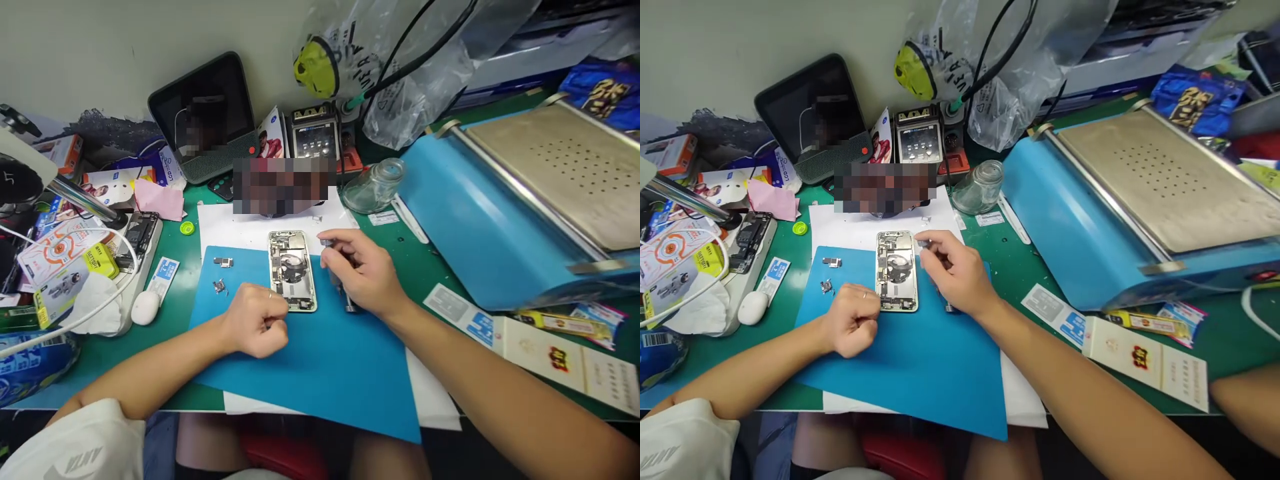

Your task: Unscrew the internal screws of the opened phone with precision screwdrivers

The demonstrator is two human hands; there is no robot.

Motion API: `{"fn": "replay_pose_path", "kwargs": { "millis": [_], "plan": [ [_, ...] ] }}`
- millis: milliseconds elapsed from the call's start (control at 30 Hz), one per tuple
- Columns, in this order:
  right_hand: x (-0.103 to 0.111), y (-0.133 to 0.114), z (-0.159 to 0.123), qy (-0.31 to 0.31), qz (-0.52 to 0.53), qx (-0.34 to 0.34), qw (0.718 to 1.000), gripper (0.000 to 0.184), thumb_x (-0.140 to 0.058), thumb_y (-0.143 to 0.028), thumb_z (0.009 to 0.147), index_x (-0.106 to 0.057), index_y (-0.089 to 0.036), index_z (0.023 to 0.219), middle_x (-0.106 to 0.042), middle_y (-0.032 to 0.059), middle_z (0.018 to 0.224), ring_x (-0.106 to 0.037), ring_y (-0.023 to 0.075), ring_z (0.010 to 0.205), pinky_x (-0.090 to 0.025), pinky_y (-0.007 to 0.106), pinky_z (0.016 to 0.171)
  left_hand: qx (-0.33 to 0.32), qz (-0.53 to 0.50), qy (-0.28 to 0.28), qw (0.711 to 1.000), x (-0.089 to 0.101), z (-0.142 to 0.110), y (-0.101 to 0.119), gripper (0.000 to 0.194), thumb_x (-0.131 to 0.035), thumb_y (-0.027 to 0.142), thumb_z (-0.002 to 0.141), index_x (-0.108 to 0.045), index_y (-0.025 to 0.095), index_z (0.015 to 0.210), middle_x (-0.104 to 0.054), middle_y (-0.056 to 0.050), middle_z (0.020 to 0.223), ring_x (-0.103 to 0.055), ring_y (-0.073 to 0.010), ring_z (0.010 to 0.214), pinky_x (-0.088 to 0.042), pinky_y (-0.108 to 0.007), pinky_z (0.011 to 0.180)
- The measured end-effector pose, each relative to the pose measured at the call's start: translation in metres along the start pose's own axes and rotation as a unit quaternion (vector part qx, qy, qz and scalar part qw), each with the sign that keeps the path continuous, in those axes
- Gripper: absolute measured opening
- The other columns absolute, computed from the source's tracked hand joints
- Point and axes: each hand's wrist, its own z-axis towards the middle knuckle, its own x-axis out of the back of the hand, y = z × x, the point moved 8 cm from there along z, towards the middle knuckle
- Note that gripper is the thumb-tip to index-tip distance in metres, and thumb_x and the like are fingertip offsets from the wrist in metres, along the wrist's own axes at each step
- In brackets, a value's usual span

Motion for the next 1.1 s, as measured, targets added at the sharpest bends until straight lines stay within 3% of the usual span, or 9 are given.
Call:
{"fn": "replay_pose_path", "kwargs": {
  "millis": [200,400,500,567,700,800,900,1100],
  "plan": [
    [-0.005,-0.019,0.004,0.004,-0.045,0.047,0.998,0.021,-0.055,-0.029,0.096,-0.065,-0.020,0.113,-0.060,-0.0042,0.065,-0.046,0.0100,0.046,-0.037,0.025,0.047,0.008,-0.032,-0.057,0.998,-0.007,0.005,-0.005,0.031,-0.042,0.020,0.065,-0.012,0.026,0.062,-0.017,0.005,0.052,-0.015,-0.0136,0.048,-0.016,-0.034,0.047],
    [-0.017,-0.036,0.019,-0.054,-0.135,0.124,0.982,0.018,-0.054,-0.023,0.093,-0.069,-0.020,0.102,-0.056,-0.0058,0.059,-0.044,0.0090,0.044,-0.036,0.024,0.049,0.017,-0.147,-0.118,0.982,-0.007,0.009,-0.005,0.030,-0.045,0.021,0.067,-0.017,0.025,0.057,-0.018,0.006,0.051,-0.017,-0.0112,0.047,-0.017,-0.032,0.047],
    [-0.018,-0.031,0.020,-0.075,-0.151,0.139,0.976,0.018,-0.053,-0.022,0.094,-0.068,-0.020,0.103,-0.056,-0.0071,0.055,-0.042,0.0088,0.040,-0.034,0.024,0.046,0.062,-0.211,-0.099,0.970,-0.002,0.009,-0.020,0.040,-0.050,0.028,0.085,-0.020,0.025,0.058,-0.018,0.008,0.052,-0.018,-0.0090,0.047,-0.018,-0.027,0.047],
    [-0.019,-0.029,0.018,-0.080,-0.169,0.157,0.970,0.018,-0.052,-0.021,0.095,-0.068,-0.021,0.103,-0.058,-0.0071,0.055,-0.044,0.0092,0.039,-0.035,0.024,0.046,0.091,-0.244,-0.071,0.963,0.001,0.007,-0.031,0.050,-0.054,0.043,0.095,-0.026,0.023,0.059,-0.018,0.010,0.053,-0.016,-0.0078,0.047,-0.018,-0.024,0.047],
    [-0.019,-0.031,0.011,-0.069,-0.208,0.206,0.954,0.019,-0.052,-0.018,0.093,-0.068,-0.021,0.102,-0.070,-0.0039,0.063,-0.053,0.0105,0.043,-0.040,0.024,0.049,0.117,-0.287,-0.022,0.950,0.004,0.006,-0.040,0.057,-0.053,0.061,0.097,-0.031,0.022,0.061,-0.018,0.011,0.054,-0.014,-0.0072,0.047,-0.017,-0.023,0.047],
    [-0.017,-0.033,0.007,-0.060,-0.227,0.240,0.942,0.020,-0.052,-0.017,0.092,-0.069,-0.021,0.101,-0.075,-0.0014,0.069,-0.061,0.0126,0.049,-0.042,0.025,0.051,0.120,-0.299,-0.007,0.947,0.007,0.008,-0.037,0.052,-0.053,0.049,0.093,-0.023,0.024,0.058,-0.016,0.010,0.052,-0.013,-0.0078,0.047,-0.014,-0.025,0.047],
    [-0.016,-0.034,0.004,-0.056,-0.238,0.260,0.934,0.021,-0.052,-0.015,0.093,-0.069,-0.021,0.102,-0.075,-0.0016,0.069,-0.062,0.0128,0.050,-0.041,0.026,0.051,0.122,-0.297,-0.008,0.947,0.009,0.011,-0.032,0.038,-0.049,0.029,0.077,-0.018,0.026,0.055,-0.015,0.008,0.048,-0.012,-0.0083,0.046,-0.011,-0.030,0.046],
    [-0.015,-0.038,0.001,-0.052,-0.245,0.273,0.929,0.018,-0.053,-0.013,0.093,-0.068,-0.018,0.100,-0.070,-0.0034,0.063,-0.058,0.0113,0.044,-0.040,0.027,0.046,0.118,-0.290,-0.030,0.949,0.010,0.013,-0.021,0.030,-0.045,0.020,0.066,-0.018,0.025,0.055,-0.016,0.006,0.047,-0.015,-0.0091,0.045,-0.012,-0.032,0.044]
  ]
}}
